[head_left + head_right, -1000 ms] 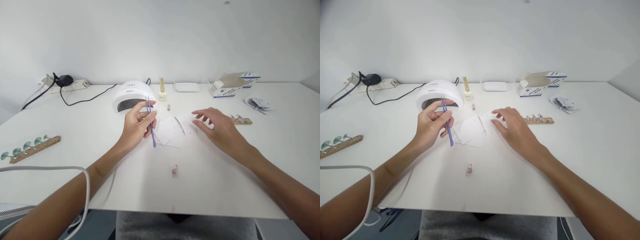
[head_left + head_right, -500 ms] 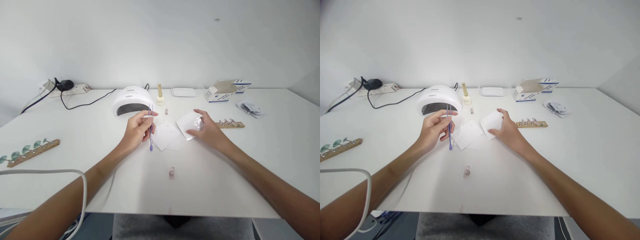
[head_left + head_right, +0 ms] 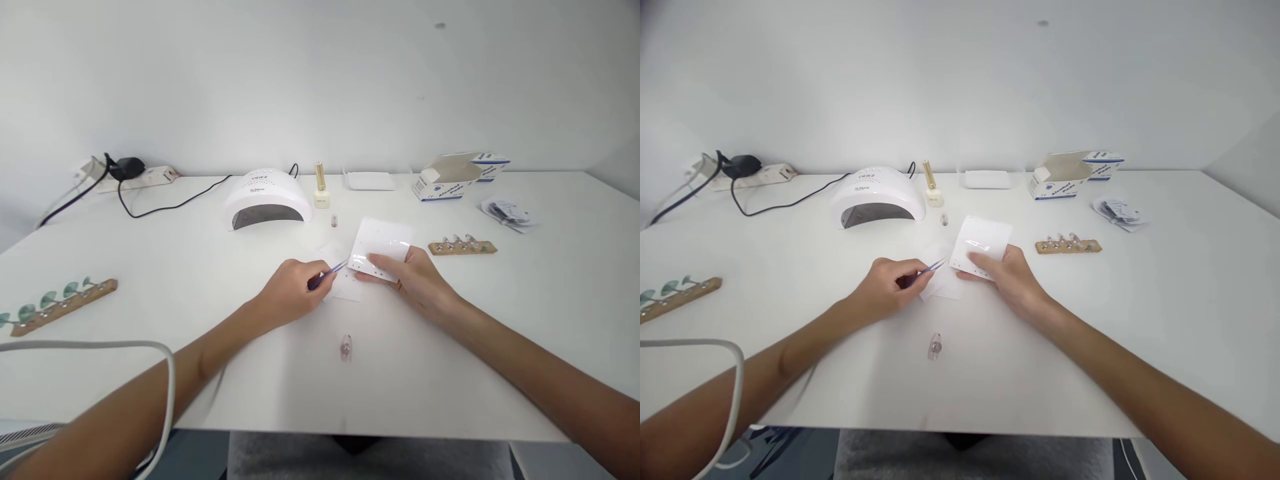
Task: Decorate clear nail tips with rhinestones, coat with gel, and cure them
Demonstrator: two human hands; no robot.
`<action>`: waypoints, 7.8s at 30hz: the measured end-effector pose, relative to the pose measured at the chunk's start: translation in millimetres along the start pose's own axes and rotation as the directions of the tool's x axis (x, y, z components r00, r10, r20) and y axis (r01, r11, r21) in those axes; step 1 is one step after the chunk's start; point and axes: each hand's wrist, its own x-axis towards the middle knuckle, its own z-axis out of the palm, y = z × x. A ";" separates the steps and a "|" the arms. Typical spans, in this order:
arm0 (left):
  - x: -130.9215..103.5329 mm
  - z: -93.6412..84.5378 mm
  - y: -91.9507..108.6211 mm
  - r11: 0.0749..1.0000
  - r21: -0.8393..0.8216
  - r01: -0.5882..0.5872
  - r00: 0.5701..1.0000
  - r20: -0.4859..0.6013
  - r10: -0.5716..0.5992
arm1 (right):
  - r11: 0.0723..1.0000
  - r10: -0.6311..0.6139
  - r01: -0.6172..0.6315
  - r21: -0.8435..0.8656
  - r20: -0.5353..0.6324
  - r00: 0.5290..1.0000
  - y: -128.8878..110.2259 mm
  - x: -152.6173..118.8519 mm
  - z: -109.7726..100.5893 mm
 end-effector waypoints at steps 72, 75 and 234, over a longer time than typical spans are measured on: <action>2.8 9.3 -1.1 0.990 0.113 -0.080 0.997 -0.001 0.081 | 0.998 -0.066 0.066 -0.005 0.033 0.997 3.9 -8.0 7.3; 3.3 9.3 -0.4 0.991 0.117 -0.064 0.998 0.011 0.063 | 0.998 -0.069 0.070 -0.008 0.027 0.997 4.3 -8.3 7.5; 7.6 5.3 -20.4 0.735 0.538 -0.413 0.821 -0.129 0.556 | 0.920 -0.138 0.104 -0.378 -0.063 0.988 5.0 -4.0 -10.6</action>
